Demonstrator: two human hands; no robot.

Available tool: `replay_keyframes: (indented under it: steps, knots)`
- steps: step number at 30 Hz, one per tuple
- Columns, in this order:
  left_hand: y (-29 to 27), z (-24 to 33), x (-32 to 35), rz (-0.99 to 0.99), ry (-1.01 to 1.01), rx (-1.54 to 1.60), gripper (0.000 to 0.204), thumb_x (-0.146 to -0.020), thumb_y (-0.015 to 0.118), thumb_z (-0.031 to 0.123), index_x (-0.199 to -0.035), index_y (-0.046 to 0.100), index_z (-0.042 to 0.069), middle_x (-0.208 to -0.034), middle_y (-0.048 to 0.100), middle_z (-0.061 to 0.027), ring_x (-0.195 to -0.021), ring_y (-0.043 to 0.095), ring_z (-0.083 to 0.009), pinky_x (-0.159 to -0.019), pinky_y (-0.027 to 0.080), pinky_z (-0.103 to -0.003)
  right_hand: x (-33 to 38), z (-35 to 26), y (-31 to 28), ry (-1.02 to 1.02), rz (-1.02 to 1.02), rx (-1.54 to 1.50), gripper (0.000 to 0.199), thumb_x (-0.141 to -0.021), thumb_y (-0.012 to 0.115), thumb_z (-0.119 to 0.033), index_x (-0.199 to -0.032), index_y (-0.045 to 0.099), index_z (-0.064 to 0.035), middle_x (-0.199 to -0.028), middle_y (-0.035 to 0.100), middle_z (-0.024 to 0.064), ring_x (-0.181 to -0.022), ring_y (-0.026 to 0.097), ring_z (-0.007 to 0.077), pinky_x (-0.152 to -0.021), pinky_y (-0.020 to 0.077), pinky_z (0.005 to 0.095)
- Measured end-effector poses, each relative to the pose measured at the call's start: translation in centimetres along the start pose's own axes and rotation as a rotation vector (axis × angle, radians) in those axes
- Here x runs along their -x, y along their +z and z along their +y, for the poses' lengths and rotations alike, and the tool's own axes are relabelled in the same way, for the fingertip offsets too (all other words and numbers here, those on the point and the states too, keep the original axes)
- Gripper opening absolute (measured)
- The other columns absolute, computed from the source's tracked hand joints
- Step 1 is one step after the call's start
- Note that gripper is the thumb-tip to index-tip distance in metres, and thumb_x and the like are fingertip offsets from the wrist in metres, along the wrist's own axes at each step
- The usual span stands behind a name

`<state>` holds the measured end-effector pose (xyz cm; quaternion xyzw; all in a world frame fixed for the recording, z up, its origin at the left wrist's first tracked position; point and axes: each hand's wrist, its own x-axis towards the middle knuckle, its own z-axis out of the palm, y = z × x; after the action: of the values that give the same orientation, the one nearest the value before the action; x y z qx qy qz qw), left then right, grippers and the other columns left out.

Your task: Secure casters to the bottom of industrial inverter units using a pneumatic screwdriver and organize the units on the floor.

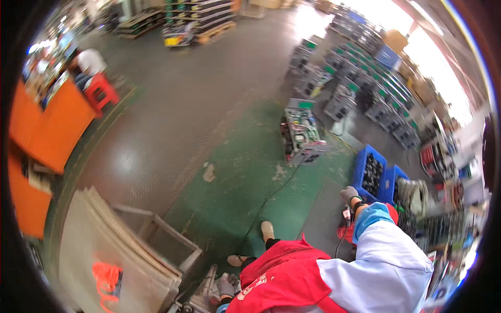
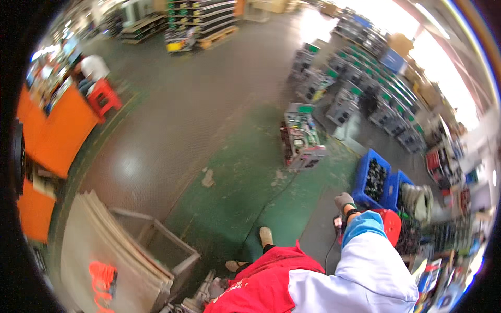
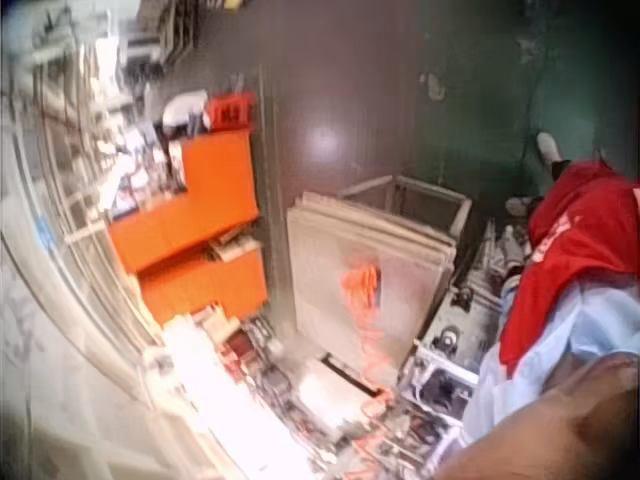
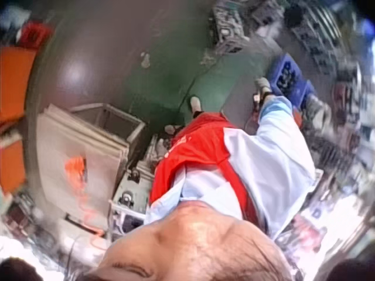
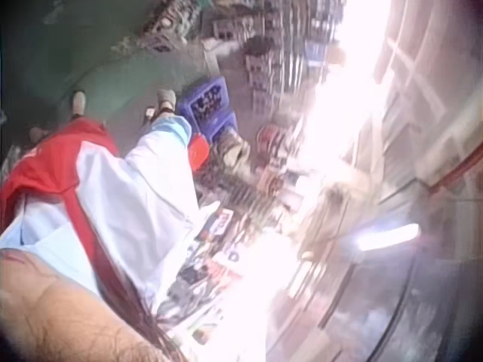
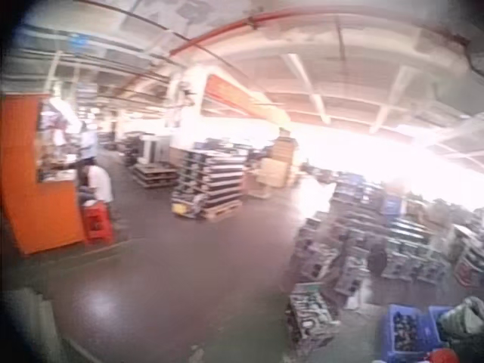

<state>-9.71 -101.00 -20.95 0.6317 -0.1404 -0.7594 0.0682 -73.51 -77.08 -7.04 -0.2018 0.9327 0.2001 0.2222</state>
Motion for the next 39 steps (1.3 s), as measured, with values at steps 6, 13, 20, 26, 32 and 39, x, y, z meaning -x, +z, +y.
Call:
replay_keyframes:
  steps: [6,13,20,26,32,39]
  knots:
    - [5.3,5.7,-2.2,-0.005,0.052,-0.261,0.037,-0.09,0.058,0.04,-0.106,0.062,0.007,-0.099,0.065,-0.0169,-0.087,0.061,-0.0355,-0.076,0.05,-0.048,6.1,1.2,13.0,-0.148,-0.491,-0.008,0.034,-0.091,0.055,-0.034,-0.112,0.072,-0.0127,-0.113,0.069,0.0115,-0.11,0.064,0.0297,-0.088,0.0535,0.0455]
    - [19.2,7.7,-3.6,-0.373,-0.199,-0.219,0.031,-0.101,0.032,0.031,-0.076,0.046,0.019,-0.071,0.054,-0.007,-0.064,0.05,-0.0222,-0.056,0.042,-0.04,-7.4,1.5,10.7,-0.199,-0.618,-0.484,0.041,-0.073,0.06,-0.029,-0.103,0.072,-0.0033,-0.11,0.068,0.0216,-0.108,0.064,0.0349,-0.092,0.0492,0.0443]
    - [46.9,10.7,0.7,-0.219,0.453,-1.075,0.036,-0.094,0.062,0.024,-0.124,0.059,0.004,-0.108,0.068,-0.0121,-0.096,0.063,-0.0274,-0.085,0.05,-0.042,-32.6,1.9,5.1,0.143,-0.248,-0.934,0.053,-0.076,0.065,-0.037,-0.116,0.065,-0.0013,-0.117,0.066,0.0228,-0.111,0.062,0.0374,-0.098,0.0481,0.0423]
    - [53.8,10.4,3.0,-0.151,0.23,-1.116,0.038,-0.095,0.061,0.024,-0.126,0.059,0.003,-0.118,0.066,-0.0146,-0.109,0.061,-0.0253,-0.095,0.048,-0.037,-44.5,-2.5,10.0,0.444,-0.218,-1.099,0.06,-0.075,0.072,-0.038,-0.119,0.058,0.0005,-0.113,0.067,0.0218,-0.107,0.064,0.0365,-0.093,0.0498,0.0391]
    - [46.2,7.1,-3.1,-0.041,-0.03,-1.151,0.039,-0.096,0.058,0.02,-0.13,0.056,0.001,-0.116,0.066,-0.0118,-0.107,0.062,-0.0208,-0.092,0.049,-0.033,-50.6,-8.9,24.6,-0.183,-0.269,-1.07,0.036,-0.087,0.061,-0.021,-0.121,0.059,-0.0102,-0.114,0.065,0.016,-0.106,0.062,0.0295,-0.088,0.0502,0.0358]
    - [50.5,8.2,-11.3,-0.205,-0.026,-0.951,0.035,-0.096,0.056,0.014,-0.129,0.056,0.001,-0.109,0.066,-0.009,-0.1,0.063,-0.0174,-0.087,0.05,-0.029,-49.4,-15.7,25.3,-0.072,0.001,-1.544,0.05,-0.076,0.067,-0.008,-0.125,0.057,-0.0056,-0.107,0.061,0.0121,-0.09,0.057,0.0275,-0.077,0.0476,0.0365]
